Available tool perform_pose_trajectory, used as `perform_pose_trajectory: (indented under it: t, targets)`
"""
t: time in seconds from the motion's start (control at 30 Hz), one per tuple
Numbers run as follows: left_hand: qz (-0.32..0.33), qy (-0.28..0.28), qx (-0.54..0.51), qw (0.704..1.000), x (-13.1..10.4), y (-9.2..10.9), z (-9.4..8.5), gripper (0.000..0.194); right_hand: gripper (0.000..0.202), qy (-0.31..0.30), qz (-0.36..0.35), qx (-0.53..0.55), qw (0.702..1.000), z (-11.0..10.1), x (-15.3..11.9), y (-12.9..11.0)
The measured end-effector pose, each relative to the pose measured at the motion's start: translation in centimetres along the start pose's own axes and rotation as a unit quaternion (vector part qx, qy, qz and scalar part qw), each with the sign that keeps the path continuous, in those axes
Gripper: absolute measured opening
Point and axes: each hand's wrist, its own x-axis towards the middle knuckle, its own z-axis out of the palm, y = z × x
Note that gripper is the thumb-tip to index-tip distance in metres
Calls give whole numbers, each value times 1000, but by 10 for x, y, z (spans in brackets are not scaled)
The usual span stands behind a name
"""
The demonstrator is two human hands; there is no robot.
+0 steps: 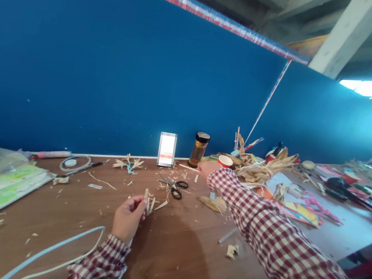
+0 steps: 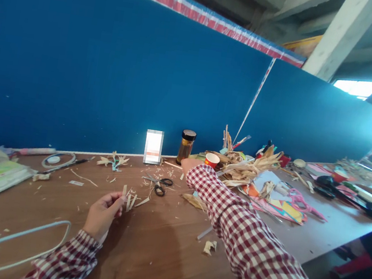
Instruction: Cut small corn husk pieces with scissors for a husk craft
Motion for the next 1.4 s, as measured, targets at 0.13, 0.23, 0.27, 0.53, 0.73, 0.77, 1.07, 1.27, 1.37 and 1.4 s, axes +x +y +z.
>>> perform_pose_trajectory:
  t: [0.13,0.23,0.27,0.53,0.73,0.77,1.07,1.27,1.37,1.4]
  targets:
    - [-6,-5,-4,1000,-1,0,0,36,13,51,-36,90,994,-5,-4,-4]
    - [-6,-12,-3,1000,-1,-1,0,36,24,81,-52,146,985,-4,-10,-19]
    - [-6,-14,-4,1000,-1,-1,0,36,26,87,-60,160,981,-1,-15,-27]
    - [21,-5,-25,999,4,-5,0,34,28,165,-258,212,928,61,-71,-111]
    - [-2,24,-75,997,4,-7,0,37,28,174,-264,158,935,89,-70,-113]
    - [-2,24,-78,997,4,-7,0,37,28,179,-264,162,934,90,-69,-110]
    - [9,-10,-52,999,3,-6,-1,29,19,146,-243,199,938,95,-74,-103]
    - [31,-83,4,996,-1,1,0,26,24,74,-249,291,921,90,-75,-103]
    - [34,-96,22,995,-1,1,-1,25,28,26,-261,370,891,93,-72,-101]
    - [31,-100,24,994,0,1,-2,25,30,14,-253,390,885,95,-71,-100]
